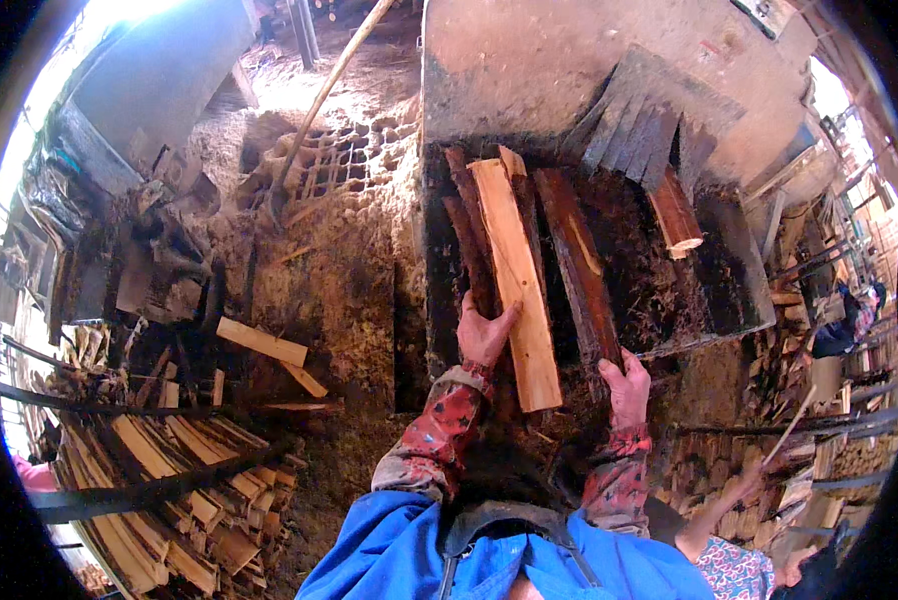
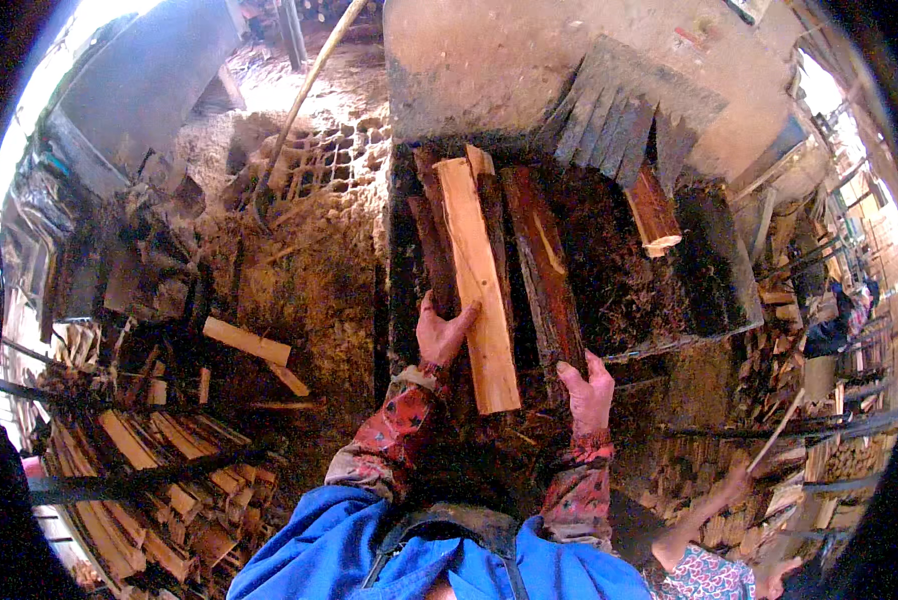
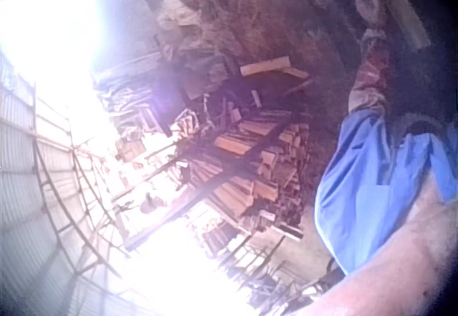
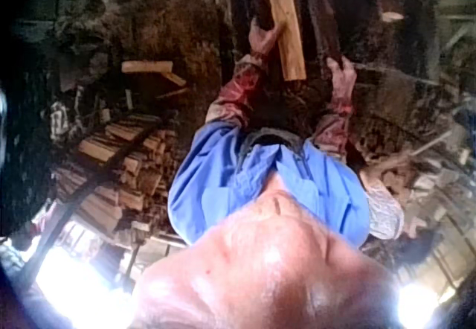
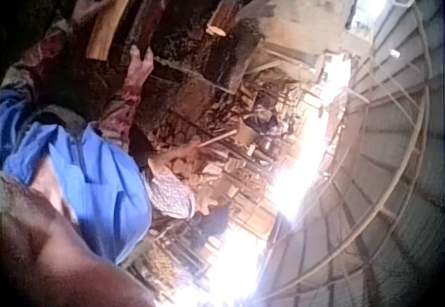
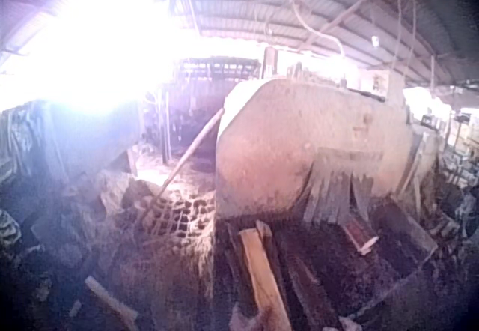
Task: The person picks up bundles of split firewood from a pile and places them onto a metal cart. The person repeatedly lifts the wood with both hands and stacks it in a neat pile on the cart.
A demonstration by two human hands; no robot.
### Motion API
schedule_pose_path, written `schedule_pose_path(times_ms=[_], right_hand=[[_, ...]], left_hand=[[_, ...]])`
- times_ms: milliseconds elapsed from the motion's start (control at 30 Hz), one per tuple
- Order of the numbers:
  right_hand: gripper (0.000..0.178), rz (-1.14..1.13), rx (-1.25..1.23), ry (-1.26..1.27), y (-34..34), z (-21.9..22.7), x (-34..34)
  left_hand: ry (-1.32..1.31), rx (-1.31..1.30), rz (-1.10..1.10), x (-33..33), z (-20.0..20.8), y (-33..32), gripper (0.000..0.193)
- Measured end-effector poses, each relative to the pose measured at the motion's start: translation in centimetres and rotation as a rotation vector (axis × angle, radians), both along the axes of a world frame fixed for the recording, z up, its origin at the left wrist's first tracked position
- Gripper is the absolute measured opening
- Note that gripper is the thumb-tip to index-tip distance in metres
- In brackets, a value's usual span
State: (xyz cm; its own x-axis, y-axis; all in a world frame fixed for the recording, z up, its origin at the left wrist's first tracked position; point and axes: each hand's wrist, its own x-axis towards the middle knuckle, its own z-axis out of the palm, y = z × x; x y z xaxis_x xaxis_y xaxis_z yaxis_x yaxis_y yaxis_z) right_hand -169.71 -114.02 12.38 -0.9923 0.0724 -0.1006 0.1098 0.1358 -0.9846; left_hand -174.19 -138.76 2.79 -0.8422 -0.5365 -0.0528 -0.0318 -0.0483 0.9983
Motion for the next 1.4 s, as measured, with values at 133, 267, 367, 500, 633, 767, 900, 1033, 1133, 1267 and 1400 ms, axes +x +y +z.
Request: schedule_pose_path(times_ms=[133, 267, 367, 500, 633, 767, 900, 1033, 1133, 1267, 1400], right_hand=[[0.046, -0.001, -0.082, 0.082, -2.8, 2.4, 1.3], [0.051, 0.118, 0.222, 0.133, -6.5, 3.6, 1.4], [0.055, 0.173, 0.458, 0.240, -6.4, -2.7, 0.7], [0.051, 0.313, 0.599, 0.221, -8.2, 0.3, 0.7], [0.042, 0.368, 0.633, 0.183, -6.9, 1.5, 0.3], [0.037, 0.349, 0.497, 0.094, -6.0, 2.8, 0.7], [0.035, 0.111, 0.724, 0.286, -2.6, -0.5, -1.5], [0.059, -0.043, 1.006, 0.282, 2.3, -6.0, -3.9], [0.075, -0.068, 1.118, 0.186, 3.3, -7.7, -4.2], [0.064, -0.044, 1.019, 0.279, 3.1, -8.5, -5.0], [0.052, 0.045, 0.641, 0.330, 1.3, -5.7, -4.4]], left_hand=[[-0.035, -0.001, 0.004, 0.5, 1.4, 0.3, 0.080], [0.021, 0.060, 0.085, -0.2, -1.4, 0.0, 0.075], [0.047, 0.121, 0.059, -0.2, 1.4, 0.9, 0.077], [0.045, 0.070, 0.070, -0.1, 0.0, 0.5, 0.075], [0.024, 0.072, -0.020, 0.1, 3.6, 0.7, 0.068], [0.016, 0.046, 0.033, -0.6, 0.0, 0.3, 0.074], [0.006, 0.063, 0.015, -0.7, -1.0, 0.0, 0.087], [-0.112, -0.093, 0.010, -0.4, 1.1, 0.3, 0.091], [-0.123, -0.046, -0.014, -0.4, 2.9, 0.5, 0.093], [0.055, 0.149, 0.044, -1.0, -2.9, 0.2, 0.092], [0.111, 0.103, 0.025, -1.8, -4.2, 0.5, 0.058]])
